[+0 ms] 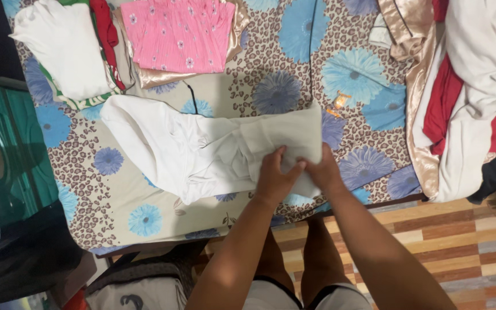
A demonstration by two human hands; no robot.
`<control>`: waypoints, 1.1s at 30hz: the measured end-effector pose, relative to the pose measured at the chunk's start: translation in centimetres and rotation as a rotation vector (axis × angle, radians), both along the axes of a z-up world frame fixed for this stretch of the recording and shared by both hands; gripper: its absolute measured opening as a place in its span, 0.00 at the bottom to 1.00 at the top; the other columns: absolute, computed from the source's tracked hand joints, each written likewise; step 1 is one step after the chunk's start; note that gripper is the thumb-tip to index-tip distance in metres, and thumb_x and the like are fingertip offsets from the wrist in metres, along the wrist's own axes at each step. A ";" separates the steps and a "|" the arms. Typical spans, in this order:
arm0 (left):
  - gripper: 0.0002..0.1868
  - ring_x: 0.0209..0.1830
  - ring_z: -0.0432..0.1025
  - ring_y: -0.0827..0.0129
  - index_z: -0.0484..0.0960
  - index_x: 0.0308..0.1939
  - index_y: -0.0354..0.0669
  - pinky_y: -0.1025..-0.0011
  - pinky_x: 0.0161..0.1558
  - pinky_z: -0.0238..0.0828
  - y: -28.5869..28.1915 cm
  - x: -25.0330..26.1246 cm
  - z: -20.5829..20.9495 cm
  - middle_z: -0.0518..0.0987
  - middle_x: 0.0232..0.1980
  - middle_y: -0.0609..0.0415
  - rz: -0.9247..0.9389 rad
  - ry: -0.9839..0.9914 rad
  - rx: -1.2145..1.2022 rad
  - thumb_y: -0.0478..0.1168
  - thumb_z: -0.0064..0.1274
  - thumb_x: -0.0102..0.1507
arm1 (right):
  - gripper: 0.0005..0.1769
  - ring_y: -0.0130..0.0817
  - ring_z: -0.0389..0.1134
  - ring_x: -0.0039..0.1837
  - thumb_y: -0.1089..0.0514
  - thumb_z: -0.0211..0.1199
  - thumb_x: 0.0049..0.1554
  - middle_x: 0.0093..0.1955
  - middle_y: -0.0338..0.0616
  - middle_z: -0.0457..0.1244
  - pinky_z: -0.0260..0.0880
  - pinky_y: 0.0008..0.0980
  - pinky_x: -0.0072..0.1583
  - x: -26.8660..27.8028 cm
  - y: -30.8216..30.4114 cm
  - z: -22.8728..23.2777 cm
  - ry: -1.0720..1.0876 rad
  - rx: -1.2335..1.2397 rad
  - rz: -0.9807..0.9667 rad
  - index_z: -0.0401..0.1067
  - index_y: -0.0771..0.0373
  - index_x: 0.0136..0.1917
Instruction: The person folds white and pink clothing items on a bed and prepares them for storage.
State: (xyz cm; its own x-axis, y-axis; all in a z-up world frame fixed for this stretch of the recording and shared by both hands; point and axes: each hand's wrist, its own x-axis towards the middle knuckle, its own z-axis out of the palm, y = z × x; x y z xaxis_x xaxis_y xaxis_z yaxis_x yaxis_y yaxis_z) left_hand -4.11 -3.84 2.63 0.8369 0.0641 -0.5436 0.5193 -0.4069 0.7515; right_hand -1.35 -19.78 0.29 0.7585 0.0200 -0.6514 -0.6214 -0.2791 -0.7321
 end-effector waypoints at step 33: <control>0.36 0.51 0.77 0.66 0.74 0.65 0.31 0.66 0.52 0.76 3.9 2.5 6.4 0.81 0.54 0.48 0.182 0.199 -0.738 0.45 0.66 0.57 | 0.36 0.45 0.64 0.62 0.36 0.43 0.67 0.62 0.54 0.63 0.65 0.47 0.64 1.0 1.2 -0.7 0.380 0.443 -0.388 0.62 0.61 0.76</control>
State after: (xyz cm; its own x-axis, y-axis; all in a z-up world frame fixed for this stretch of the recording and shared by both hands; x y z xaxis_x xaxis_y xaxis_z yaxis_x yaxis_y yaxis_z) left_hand -1.64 0.05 9.04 0.7305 -0.2450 -0.6374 0.6829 0.2664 0.6802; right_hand -0.37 -18.62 -0.37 0.4861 0.1188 -0.8658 -0.8511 0.2891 -0.4382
